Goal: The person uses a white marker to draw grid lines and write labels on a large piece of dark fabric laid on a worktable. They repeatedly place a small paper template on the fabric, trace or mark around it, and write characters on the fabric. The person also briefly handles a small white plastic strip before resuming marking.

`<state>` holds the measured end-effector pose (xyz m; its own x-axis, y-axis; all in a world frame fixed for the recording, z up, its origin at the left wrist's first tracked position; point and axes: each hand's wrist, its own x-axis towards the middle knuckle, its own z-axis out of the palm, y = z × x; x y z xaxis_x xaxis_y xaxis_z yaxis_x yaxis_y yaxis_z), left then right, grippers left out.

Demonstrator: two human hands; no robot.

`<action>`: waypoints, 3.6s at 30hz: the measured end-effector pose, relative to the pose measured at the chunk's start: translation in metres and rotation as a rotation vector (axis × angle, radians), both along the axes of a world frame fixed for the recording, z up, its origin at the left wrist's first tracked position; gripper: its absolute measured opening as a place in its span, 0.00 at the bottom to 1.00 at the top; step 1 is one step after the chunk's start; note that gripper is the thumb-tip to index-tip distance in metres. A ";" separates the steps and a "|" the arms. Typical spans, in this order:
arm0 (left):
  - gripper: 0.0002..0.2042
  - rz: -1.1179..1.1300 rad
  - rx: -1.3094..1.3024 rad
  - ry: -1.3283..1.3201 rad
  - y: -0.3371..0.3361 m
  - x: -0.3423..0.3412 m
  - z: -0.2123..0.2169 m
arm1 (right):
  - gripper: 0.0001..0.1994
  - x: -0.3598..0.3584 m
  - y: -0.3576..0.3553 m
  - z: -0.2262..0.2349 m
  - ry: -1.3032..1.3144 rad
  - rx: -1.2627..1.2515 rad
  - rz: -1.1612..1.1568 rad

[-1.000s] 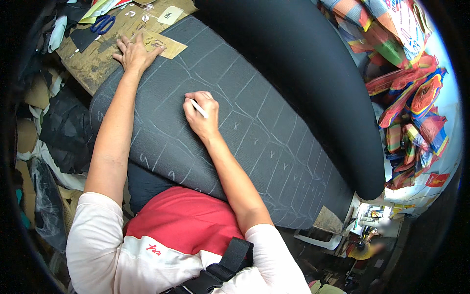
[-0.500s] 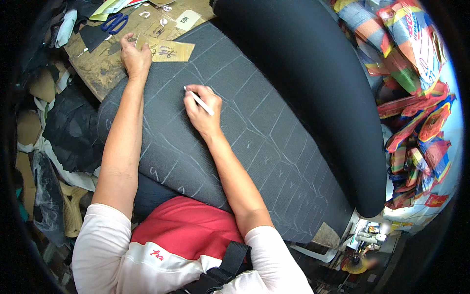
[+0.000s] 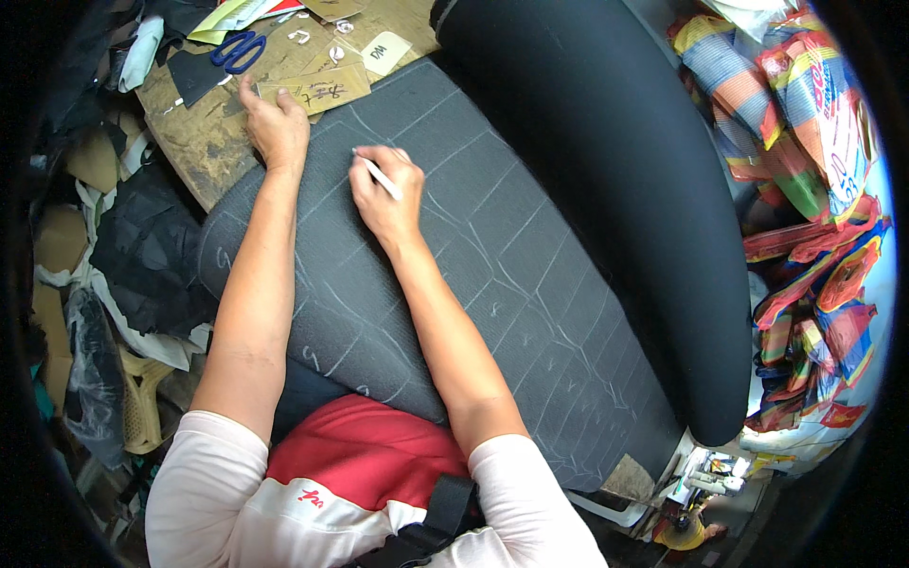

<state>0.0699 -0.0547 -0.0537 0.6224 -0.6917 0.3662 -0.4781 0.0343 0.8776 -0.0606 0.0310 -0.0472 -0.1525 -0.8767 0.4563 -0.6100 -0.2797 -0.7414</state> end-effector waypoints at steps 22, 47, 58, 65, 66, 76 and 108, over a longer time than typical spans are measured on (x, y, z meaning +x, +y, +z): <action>0.27 0.012 0.047 -0.010 -0.004 -0.004 -0.003 | 0.09 -0.045 -0.098 0.007 0.293 0.129 -0.207; 0.25 0.020 -0.004 -0.139 -0.013 0.002 -0.020 | 0.12 -0.184 0.033 0.019 0.029 0.170 -0.677; 0.25 -0.045 0.057 -0.146 -0.016 0.007 -0.025 | 0.11 -0.219 0.096 0.012 0.136 0.340 -0.749; 0.24 -0.053 0.057 -0.148 -0.018 0.009 -0.026 | 0.12 -0.248 0.136 0.008 0.115 0.252 -0.989; 0.24 -0.052 0.073 -0.155 -0.018 0.009 -0.025 | 0.12 -0.250 0.141 0.006 0.117 0.240 -0.929; 0.24 -0.033 0.124 -0.274 -0.025 0.013 -0.032 | 0.13 -0.300 0.208 0.006 0.110 0.269 -0.967; 0.23 0.007 0.066 -0.357 -0.040 0.026 -0.044 | 0.12 -0.441 0.358 -0.001 0.140 0.532 -1.213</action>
<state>0.0958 -0.0943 -0.0980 0.4685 -0.7172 0.5160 -0.7548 -0.0214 0.6556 -0.5020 0.3892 -0.0484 -0.9385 -0.2953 0.1790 -0.3453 0.7934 -0.5013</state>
